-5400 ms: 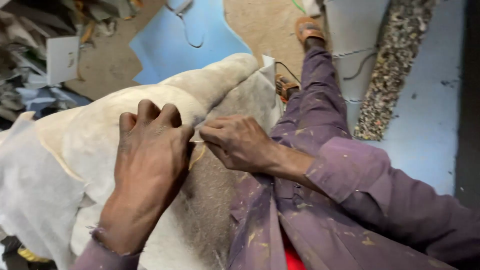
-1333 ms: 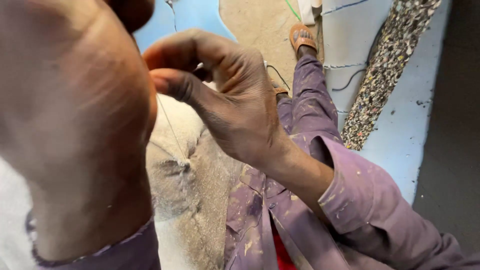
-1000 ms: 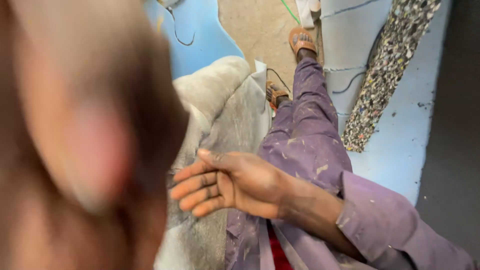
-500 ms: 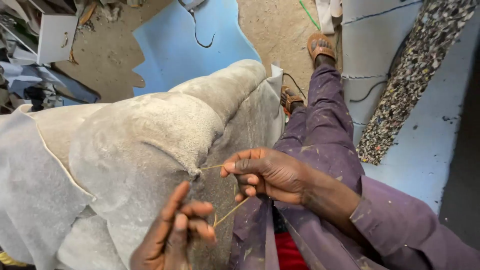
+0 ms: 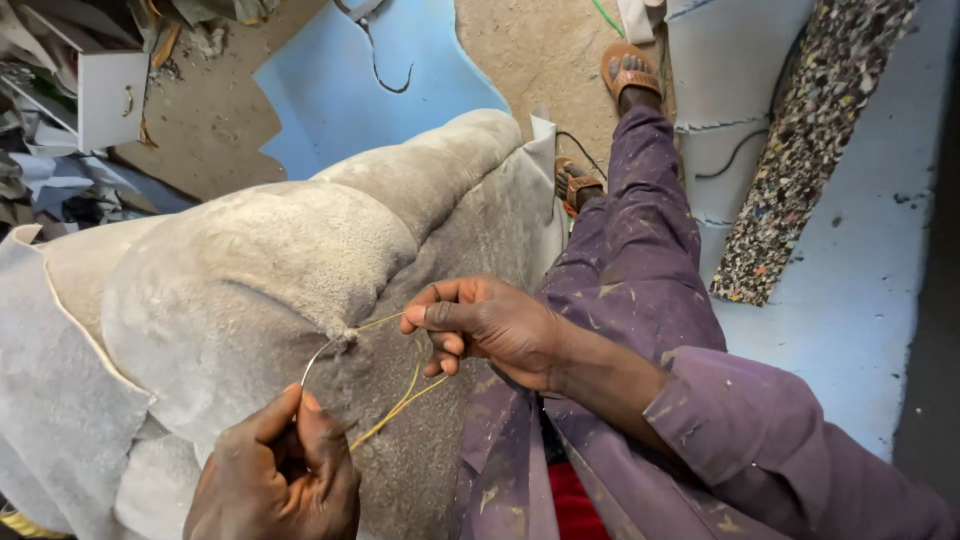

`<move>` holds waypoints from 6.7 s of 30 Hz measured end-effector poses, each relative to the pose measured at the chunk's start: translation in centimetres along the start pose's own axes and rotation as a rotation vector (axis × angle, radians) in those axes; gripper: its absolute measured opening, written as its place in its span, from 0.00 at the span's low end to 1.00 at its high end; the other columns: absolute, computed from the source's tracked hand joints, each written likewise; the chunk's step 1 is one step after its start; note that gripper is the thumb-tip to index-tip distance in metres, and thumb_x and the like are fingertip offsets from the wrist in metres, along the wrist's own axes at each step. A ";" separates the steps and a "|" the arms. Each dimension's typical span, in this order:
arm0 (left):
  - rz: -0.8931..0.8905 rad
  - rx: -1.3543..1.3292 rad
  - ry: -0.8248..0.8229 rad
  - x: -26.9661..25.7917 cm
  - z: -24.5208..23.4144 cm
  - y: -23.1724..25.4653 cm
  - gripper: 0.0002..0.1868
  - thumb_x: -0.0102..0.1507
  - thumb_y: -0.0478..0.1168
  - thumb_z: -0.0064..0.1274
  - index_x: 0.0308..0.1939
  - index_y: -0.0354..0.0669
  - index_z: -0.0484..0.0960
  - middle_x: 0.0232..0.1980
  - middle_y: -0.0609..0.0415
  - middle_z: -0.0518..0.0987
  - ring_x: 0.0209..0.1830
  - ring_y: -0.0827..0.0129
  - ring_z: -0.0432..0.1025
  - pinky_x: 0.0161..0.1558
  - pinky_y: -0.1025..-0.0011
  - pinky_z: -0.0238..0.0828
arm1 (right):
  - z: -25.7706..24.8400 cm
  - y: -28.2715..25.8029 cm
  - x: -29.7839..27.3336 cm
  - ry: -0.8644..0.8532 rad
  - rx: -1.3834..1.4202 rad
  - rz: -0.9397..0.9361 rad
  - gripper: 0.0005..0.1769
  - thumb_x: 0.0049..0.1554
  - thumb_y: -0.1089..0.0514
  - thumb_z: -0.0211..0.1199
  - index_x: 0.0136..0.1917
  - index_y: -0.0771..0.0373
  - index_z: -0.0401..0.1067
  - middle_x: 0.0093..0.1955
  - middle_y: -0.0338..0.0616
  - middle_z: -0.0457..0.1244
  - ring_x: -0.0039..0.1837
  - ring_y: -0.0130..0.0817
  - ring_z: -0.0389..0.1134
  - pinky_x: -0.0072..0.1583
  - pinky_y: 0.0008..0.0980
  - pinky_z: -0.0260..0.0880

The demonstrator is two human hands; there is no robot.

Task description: Hand-sewing a seam on a sofa cushion using a curved needle and thread

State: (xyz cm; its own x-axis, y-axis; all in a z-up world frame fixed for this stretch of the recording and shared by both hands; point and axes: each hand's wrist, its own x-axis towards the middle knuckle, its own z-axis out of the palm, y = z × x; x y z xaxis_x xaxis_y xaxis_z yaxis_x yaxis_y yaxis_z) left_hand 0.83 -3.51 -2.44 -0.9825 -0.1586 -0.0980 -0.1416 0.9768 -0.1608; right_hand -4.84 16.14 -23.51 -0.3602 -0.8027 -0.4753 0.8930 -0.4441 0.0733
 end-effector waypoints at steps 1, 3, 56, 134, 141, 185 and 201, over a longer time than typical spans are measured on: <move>0.004 0.006 0.000 0.3 -0.1 -0.6 0.11 0.86 0.46 0.74 0.67 0.44 0.98 0.36 0.48 0.88 0.32 0.44 0.79 0.39 0.44 0.75 | -0.1 0.4 -0.1 -0.004 0.005 -0.002 0.14 0.75 0.53 0.76 0.64 0.68 0.86 0.32 0.32 0.66 0.35 0.26 0.72 0.62 0.45 0.88; 0.186 -0.072 -0.066 1.0 -0.2 -1.6 0.14 0.82 0.38 0.70 0.69 0.34 0.91 0.36 0.39 0.88 0.32 0.35 0.81 0.39 0.38 0.78 | -0.3 0.9 -0.2 -0.023 -0.037 -0.004 0.16 0.73 0.51 0.77 0.62 0.66 0.86 0.32 0.35 0.65 0.35 0.28 0.72 0.61 0.45 0.87; 0.041 0.242 -0.093 2.0 0.9 2.2 0.03 0.86 0.46 0.64 0.62 0.60 0.87 0.32 0.50 0.88 0.32 0.40 0.85 0.35 0.42 0.76 | 2.9 5.7 -0.9 -0.032 -0.453 -0.247 0.19 0.76 0.44 0.75 0.62 0.63 0.86 0.37 0.42 0.75 0.37 0.25 0.77 0.47 0.30 0.82; 0.344 0.195 -0.524 9.8 0.6 2.1 0.07 0.84 0.36 0.54 0.49 0.46 0.81 0.43 0.45 0.90 0.43 0.42 0.81 0.43 0.42 0.77 | -5.0 4.4 2.2 -0.070 -1.352 0.069 0.11 0.72 0.60 0.69 0.58 0.50 0.91 0.53 0.31 0.84 0.53 0.26 0.84 0.57 0.35 0.82; 0.414 0.195 -0.461 9.3 1.8 1.9 0.05 0.77 0.31 0.54 0.49 0.47 0.79 0.47 0.44 0.90 0.47 0.38 0.82 0.48 0.39 0.78 | -10.8 2.0 5.2 0.351 -0.654 -0.511 0.16 0.77 0.47 0.72 0.62 0.61 0.91 0.51 0.42 0.82 0.50 0.29 0.82 0.54 0.31 0.84; -0.363 -1.290 -0.442 3.7 12.2 15.1 0.12 0.90 0.35 0.45 0.62 0.40 0.85 0.29 0.58 0.71 0.28 0.67 0.71 0.33 0.71 0.72 | -3.3 0.8 0.5 0.305 -0.413 -0.137 0.33 0.82 0.47 0.51 0.76 0.74 0.88 0.58 0.66 0.80 0.63 0.47 0.79 0.69 0.53 0.81; -0.102 -1.117 -0.298 -1.3 3.9 11.3 0.14 0.90 0.48 0.49 0.57 0.47 0.87 0.34 0.61 0.75 0.32 0.75 0.70 0.40 0.71 0.68 | -2.3 0.8 5.5 -0.316 0.153 -0.455 0.07 0.80 0.56 0.74 0.61 0.61 0.85 0.74 0.46 0.75 0.77 0.39 0.76 0.75 0.37 0.77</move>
State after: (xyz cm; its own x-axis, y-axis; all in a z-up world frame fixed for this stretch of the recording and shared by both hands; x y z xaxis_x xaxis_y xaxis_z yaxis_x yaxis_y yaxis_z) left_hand 1.03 7.15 -7.96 -0.9138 -0.1263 -0.3861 -0.3928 0.5175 0.7602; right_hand -5.46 12.30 -28.06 -0.7830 -0.5871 -0.2055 0.5886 -0.8061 0.0602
